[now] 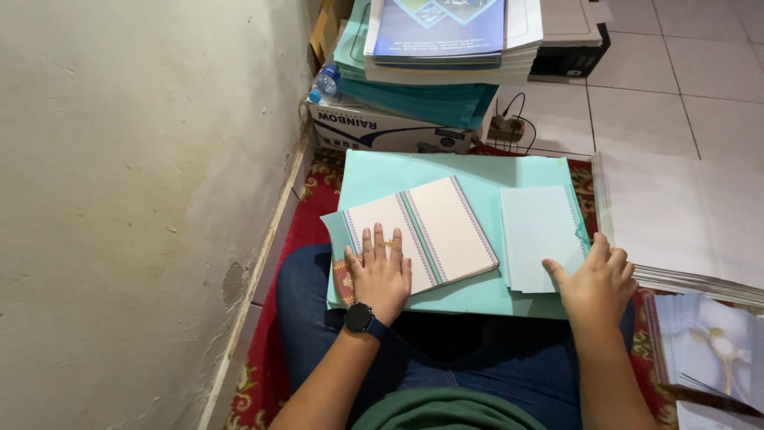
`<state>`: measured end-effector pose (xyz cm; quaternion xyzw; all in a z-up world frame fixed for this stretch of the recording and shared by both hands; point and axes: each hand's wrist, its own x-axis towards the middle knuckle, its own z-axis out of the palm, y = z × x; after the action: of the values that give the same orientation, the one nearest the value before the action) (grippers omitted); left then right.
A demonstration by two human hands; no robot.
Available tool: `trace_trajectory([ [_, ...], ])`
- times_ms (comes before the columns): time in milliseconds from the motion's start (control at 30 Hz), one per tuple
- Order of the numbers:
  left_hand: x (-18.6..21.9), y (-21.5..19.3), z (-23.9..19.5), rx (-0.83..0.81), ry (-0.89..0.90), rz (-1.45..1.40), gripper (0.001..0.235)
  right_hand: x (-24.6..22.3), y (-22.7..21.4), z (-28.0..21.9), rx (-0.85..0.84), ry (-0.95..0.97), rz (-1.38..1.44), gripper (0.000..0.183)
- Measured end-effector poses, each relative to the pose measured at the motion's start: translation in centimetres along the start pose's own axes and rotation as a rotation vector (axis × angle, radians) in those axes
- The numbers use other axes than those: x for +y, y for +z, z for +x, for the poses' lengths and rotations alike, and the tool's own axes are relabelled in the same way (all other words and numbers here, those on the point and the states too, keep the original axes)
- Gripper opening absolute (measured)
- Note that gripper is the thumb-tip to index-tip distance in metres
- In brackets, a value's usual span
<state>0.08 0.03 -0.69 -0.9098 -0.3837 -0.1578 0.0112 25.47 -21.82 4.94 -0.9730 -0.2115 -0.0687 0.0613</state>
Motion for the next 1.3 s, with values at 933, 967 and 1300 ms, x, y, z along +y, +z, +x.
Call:
trace_trajectory([
  [933,-3.1,-6.1,1.5,-0.144,-0.32,-1.115,0.047,-17.8,-6.2,-9.2,0.451,-0.99,0.567,0.03],
  [967,-4.0,-5.1,1.6,-0.178,-0.394,-1.019,0.042,-18.6,-5.9,-10.2,0.464,-1.15,0.487,0.031],
  [1300,-6.0,-6.2,2.9,-0.229,-0.571,-1.042,0.033,-16.9,2.4,-5.5,0.262,-1.135,0.569,0.054],
])
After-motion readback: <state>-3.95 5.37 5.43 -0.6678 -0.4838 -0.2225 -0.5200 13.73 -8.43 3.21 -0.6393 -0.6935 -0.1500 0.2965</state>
